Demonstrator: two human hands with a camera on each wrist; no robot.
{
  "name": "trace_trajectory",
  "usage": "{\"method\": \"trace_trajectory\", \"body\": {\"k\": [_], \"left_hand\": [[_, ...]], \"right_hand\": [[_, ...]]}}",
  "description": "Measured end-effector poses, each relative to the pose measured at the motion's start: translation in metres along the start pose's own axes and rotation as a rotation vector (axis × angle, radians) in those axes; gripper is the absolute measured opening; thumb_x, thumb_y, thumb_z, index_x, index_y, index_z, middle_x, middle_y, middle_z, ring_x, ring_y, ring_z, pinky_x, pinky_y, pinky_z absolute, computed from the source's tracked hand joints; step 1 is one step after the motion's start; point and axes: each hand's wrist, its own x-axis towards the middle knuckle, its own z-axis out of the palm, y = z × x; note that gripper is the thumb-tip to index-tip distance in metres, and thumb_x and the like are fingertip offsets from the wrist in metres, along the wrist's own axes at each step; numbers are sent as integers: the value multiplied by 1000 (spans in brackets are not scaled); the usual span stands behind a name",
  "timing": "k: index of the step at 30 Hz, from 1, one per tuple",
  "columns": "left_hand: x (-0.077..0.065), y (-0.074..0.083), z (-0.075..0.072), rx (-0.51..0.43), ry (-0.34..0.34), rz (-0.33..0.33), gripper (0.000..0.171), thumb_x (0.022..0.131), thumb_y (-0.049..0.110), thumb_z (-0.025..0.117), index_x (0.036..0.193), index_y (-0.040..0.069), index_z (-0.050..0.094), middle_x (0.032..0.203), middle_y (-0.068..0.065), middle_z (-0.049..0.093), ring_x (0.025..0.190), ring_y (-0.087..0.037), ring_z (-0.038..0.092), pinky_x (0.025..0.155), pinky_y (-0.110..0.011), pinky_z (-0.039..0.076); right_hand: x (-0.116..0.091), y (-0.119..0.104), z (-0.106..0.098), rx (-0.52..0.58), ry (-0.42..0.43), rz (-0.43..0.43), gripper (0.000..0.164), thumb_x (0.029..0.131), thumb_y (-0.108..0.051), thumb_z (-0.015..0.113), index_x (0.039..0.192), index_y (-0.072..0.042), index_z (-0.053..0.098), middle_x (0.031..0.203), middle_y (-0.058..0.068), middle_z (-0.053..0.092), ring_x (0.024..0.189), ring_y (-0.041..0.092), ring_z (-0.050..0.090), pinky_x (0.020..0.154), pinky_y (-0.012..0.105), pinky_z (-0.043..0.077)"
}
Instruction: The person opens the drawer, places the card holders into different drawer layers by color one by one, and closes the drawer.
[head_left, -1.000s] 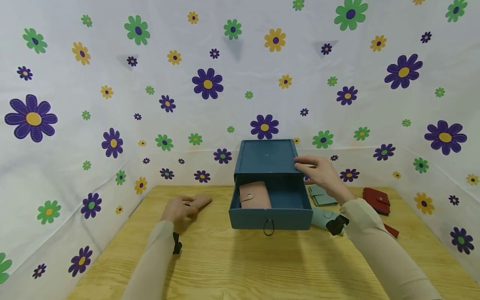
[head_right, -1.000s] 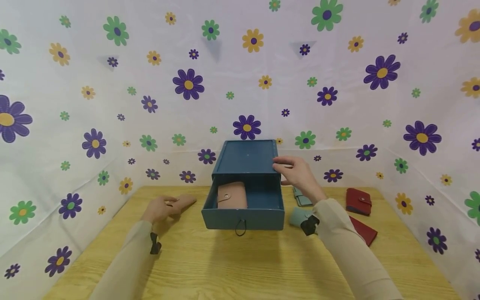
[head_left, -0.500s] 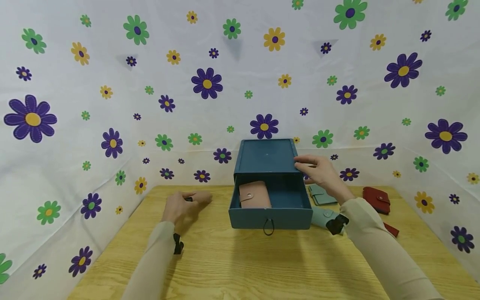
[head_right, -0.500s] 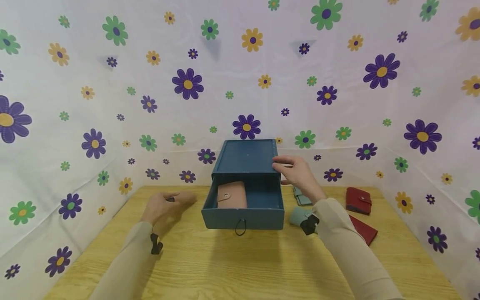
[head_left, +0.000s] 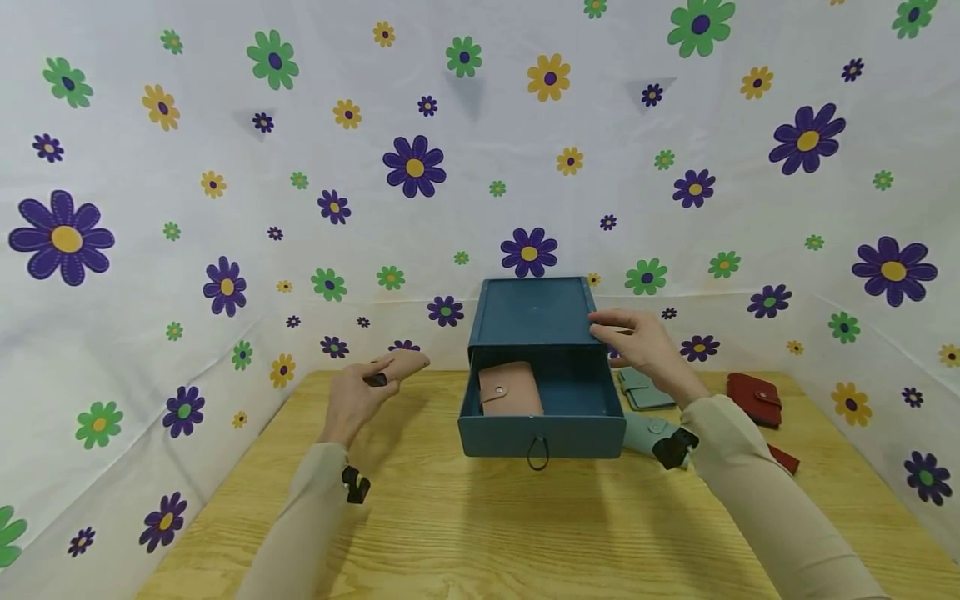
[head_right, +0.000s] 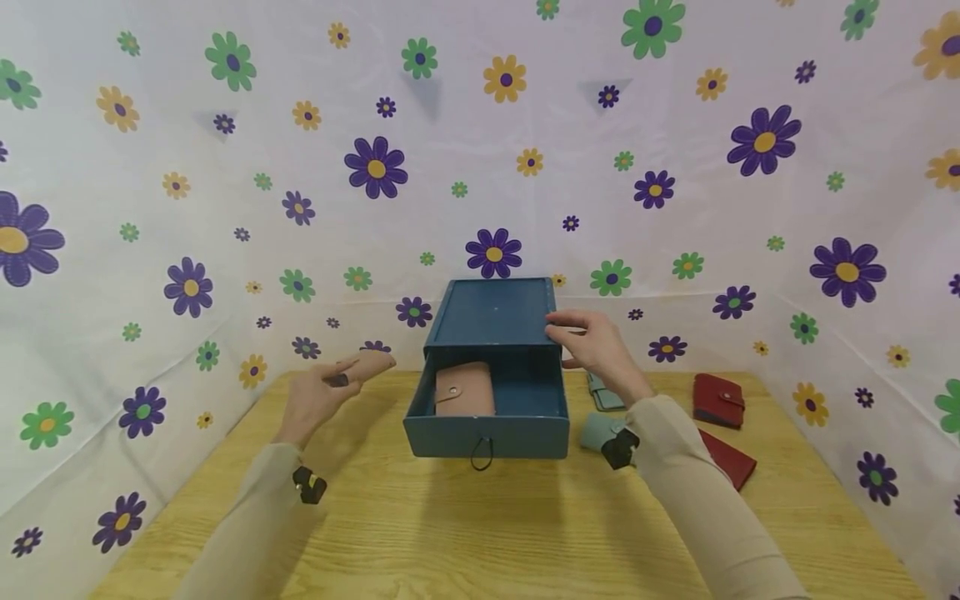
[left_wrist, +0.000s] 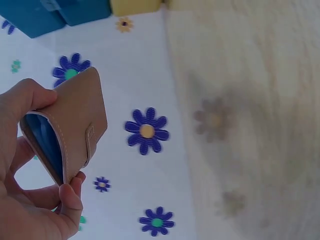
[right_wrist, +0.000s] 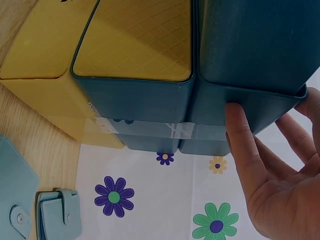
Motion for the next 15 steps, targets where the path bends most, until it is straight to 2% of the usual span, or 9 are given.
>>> {"method": "trace_trajectory", "body": {"k": [2, 4, 10, 15], "left_hand": [[-1, 6, -4, -1, 28, 40, 43, 83, 24, 74, 123, 11, 70, 120, -23, 67, 82, -30, 62, 65, -34, 49], [-2, 12, -7, 3, 55, 73, 42, 82, 24, 74, 122, 10, 70, 117, -23, 68, 88, -30, 64, 70, -35, 51], [-10, 34, -18, -71, 104, 79, 43, 82, 24, 75, 122, 12, 70, 117, -19, 69, 93, -31, 64, 74, -38, 51], [-15, 57, -27, -113, 180, 158, 42, 81, 24, 77, 121, 11, 71, 118, -18, 69, 105, -36, 63, 89, -52, 50]], "right_hand": [[0, 0, 0, -3, 3, 1, 47, 100, -34, 56, 140, -10, 53, 146, 19, 49, 131, 40, 50, 92, 50, 54], [-1, 1, 0, -9, 4, 1, 47, 100, -34, 55, 141, -10, 53, 146, 19, 48, 131, 40, 50, 92, 49, 54], [-1, 1, 1, -20, 4, -9, 46, 101, -33, 55, 140, -9, 54, 145, 19, 50, 130, 41, 51, 91, 50, 55], [0, 1, 1, -15, 3, -14, 45, 100, -32, 56, 139, -10, 55, 145, 18, 50, 129, 39, 52, 90, 50, 55]]}}
